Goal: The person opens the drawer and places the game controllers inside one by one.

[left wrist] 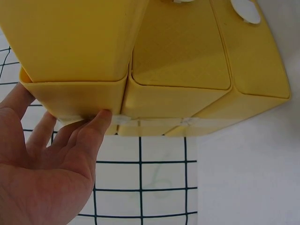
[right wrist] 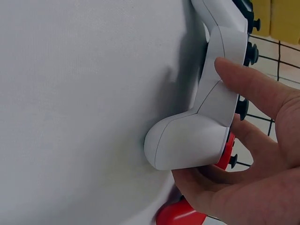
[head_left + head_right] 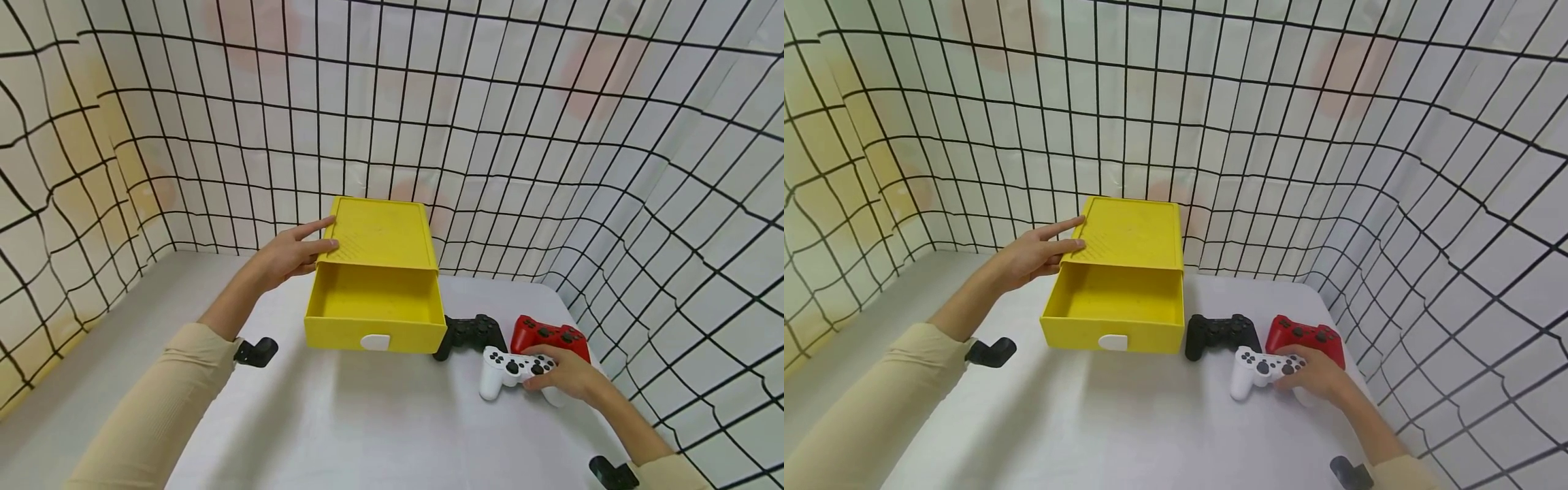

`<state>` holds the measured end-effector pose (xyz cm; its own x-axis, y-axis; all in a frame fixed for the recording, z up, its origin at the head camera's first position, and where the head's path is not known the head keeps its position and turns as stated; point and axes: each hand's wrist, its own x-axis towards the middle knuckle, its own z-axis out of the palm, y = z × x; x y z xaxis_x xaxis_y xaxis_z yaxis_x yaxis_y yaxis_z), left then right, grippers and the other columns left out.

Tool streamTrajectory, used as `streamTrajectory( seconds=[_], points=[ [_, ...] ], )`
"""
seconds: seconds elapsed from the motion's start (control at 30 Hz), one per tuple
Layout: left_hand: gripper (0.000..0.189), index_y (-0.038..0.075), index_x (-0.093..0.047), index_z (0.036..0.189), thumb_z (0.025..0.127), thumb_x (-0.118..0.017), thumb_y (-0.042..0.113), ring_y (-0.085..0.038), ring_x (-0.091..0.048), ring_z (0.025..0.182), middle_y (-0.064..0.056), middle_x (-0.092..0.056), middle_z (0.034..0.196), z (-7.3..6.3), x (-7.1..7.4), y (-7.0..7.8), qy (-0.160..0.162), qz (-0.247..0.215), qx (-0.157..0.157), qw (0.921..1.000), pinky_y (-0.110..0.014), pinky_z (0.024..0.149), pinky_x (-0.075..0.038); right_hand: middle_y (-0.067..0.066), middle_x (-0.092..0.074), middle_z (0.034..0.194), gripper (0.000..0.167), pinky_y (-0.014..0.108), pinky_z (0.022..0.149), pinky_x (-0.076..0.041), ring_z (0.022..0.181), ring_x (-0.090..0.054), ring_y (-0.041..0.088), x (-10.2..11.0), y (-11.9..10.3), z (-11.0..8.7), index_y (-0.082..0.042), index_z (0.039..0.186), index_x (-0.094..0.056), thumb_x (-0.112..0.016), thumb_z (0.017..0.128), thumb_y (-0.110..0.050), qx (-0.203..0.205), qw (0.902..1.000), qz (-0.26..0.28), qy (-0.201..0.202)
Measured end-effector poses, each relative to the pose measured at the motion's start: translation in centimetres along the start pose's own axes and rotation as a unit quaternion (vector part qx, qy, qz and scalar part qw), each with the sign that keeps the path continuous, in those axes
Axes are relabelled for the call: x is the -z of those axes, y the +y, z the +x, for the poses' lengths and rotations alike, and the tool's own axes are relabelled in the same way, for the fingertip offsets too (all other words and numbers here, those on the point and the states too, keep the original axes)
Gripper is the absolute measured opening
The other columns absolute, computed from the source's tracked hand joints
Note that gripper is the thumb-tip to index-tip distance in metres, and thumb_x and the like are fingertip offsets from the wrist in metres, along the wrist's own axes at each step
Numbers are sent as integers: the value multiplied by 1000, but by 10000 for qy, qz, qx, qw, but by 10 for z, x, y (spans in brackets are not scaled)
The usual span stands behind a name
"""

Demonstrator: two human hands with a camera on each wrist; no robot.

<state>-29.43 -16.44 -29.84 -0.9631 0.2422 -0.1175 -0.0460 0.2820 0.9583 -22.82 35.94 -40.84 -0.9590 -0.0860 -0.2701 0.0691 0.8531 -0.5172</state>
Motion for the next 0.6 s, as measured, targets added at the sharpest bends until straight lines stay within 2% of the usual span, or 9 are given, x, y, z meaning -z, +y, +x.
streamTrajectory(
  seconds=[0.1,0.2,0.23,0.33,0.43,0.47,0.6],
  points=[
    [72,41,-31,159,97,-68,42,-23,-54,123,-6,-59,143,0,0,0,-6,-15,30,10000,-43,114,-44,30,-55,135,73,58,88,-52,119,-49,46,0,0,0,-9,138,-60,-88,77,-36,47,9999,-105,103],
    [73,41,-30,159,97,-69,43,-22,-54,121,-6,-59,142,1,0,0,-21,11,48,10000,-41,112,-46,31,-56,134,71,58,87,-53,118,-51,45,-1,-2,-1,-8,136,-62,-88,75,-35,89,9995,-239,199],
    [72,42,-31,158,96,-69,43,-22,-54,115,-7,-60,136,1,0,0,-8,5,47,10000,-38,110,-48,30,-57,133,71,57,87,-53,117,-52,44,0,-3,-1,-8,135,-63,-89,75,-35,113,9992,-293,228],
    [72,42,-31,158,96,-69,44,-19,-55,117,-6,-59,137,1,1,1,-11,37,2,10000,-35,107,-49,30,-59,131,71,55,84,-54,113,-53,42,1,-7,-3,-7,134,-63,-89,75,-36,162,9987,-386,280],
    [73,42,-31,158,96,-69,43,-22,-55,123,-7,-57,143,1,1,1,-28,-28,-16,10000,-36,108,-48,29,-59,129,71,53,81,-55,111,-54,42,2,-8,-4,-7,135,-63,-88,76,-38,178,9984,-440,294],
    [73,41,-31,159,96,-69,43,-22,-53,130,-6,-54,149,1,1,1,-51,-28,-8,10000,-38,111,-47,29,-60,129,71,52,81,-55,111,-54,42,2,-8,-4,-8,135,-63,-87,76,-38,162,9984,-446,301],
    [74,40,-31,159,97,-69,41,-26,-49,140,-9,-49,155,1,1,0,-91,-141,43,9998,-43,116,-42,30,-59,131,70,54,82,-55,114,-53,44,1,-6,-4,-9,134,-64,-87,75,-40,154,9977,-571,338]
  ],
)
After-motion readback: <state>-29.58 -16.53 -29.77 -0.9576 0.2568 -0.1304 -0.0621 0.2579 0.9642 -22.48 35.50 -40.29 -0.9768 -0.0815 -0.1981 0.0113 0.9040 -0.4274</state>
